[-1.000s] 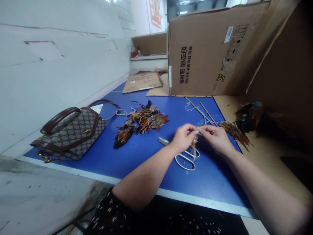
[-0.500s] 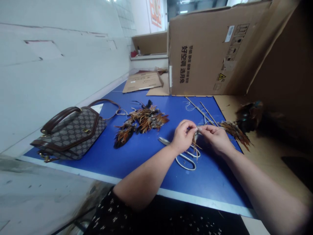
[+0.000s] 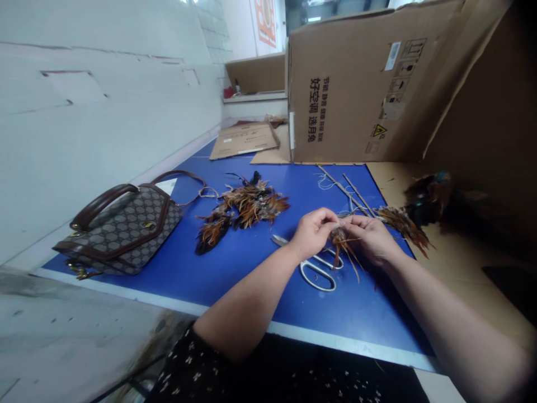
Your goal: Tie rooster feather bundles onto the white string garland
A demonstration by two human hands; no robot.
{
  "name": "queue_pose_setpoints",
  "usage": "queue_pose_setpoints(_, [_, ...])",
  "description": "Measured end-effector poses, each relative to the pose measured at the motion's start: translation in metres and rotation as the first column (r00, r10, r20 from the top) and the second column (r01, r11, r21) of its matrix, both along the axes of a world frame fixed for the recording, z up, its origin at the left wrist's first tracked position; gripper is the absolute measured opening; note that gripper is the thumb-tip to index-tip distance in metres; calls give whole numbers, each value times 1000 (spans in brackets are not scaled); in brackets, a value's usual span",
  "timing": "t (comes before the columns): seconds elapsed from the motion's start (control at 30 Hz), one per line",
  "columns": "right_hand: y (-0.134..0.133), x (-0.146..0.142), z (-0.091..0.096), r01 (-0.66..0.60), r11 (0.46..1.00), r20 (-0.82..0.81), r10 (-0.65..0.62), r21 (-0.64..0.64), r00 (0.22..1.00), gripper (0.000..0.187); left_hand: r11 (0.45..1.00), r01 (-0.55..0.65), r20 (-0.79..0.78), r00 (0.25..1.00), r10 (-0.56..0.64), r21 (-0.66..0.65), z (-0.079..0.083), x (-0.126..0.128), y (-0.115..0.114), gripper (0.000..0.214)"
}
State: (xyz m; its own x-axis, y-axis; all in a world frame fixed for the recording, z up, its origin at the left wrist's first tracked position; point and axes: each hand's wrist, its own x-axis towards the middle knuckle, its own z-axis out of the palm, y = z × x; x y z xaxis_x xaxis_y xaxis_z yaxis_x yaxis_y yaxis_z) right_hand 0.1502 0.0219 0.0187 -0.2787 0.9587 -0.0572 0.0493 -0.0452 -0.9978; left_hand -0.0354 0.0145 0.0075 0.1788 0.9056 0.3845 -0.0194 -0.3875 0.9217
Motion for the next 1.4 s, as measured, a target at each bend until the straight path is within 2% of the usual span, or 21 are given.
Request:
queue_pose_setpoints(0.13, [1,2,-1,-73,996,79,69,47,994,51,992,-45,-230,971,71,118,-1,-9,4,8])
queue_pose_setpoints(0.27, [4,10,1,-127,980,176,99,156,979,51,991,-41,-267,961,74,127,-1,-13,7,8])
queue_pose_setpoints(0.33, [5,15,4,-158,970,207,119,184,971,48,996,-35,-251,967,53,78,-2,-12,7,8])
queue_pose_setpoints(0.43, [4,23,11,-207,956,212,162,210,964,42,998,3,-198,980,-15,-63,-3,-9,7,11])
queue_pose_setpoints(0.6, [-1,29,23,-233,951,205,192,201,960,40,971,55,-86,993,-77,-231,-2,-7,6,18])
queue_pose_setpoints(0.7, [-2,30,23,-218,948,213,169,232,962,41,950,103,-58,990,-126,-296,-1,-8,5,20])
queue_pose_setpoints(0.8, [-2,28,19,-238,920,283,150,310,947,40,938,124,-72,985,-154,-323,-3,-7,4,18])
queue_pose_setpoints(1.0, [-5,14,15,-272,782,414,21,560,910,31,938,169,-169,959,-228,-304,-12,-5,3,17])
queue_pose_setpoints(1.13, [-3,11,15,-272,719,413,-22,639,911,26,942,183,-190,951,-242,-282,-14,-6,3,19])
queue_pose_setpoints(1.27, [3,25,23,-191,708,385,-122,679,915,22,947,158,-202,955,-219,-280,-9,-11,4,17])
queue_pose_setpoints(1.4, [10,41,29,-63,697,335,-262,715,905,21,892,263,-25,956,-292,-367,2,-19,5,25])
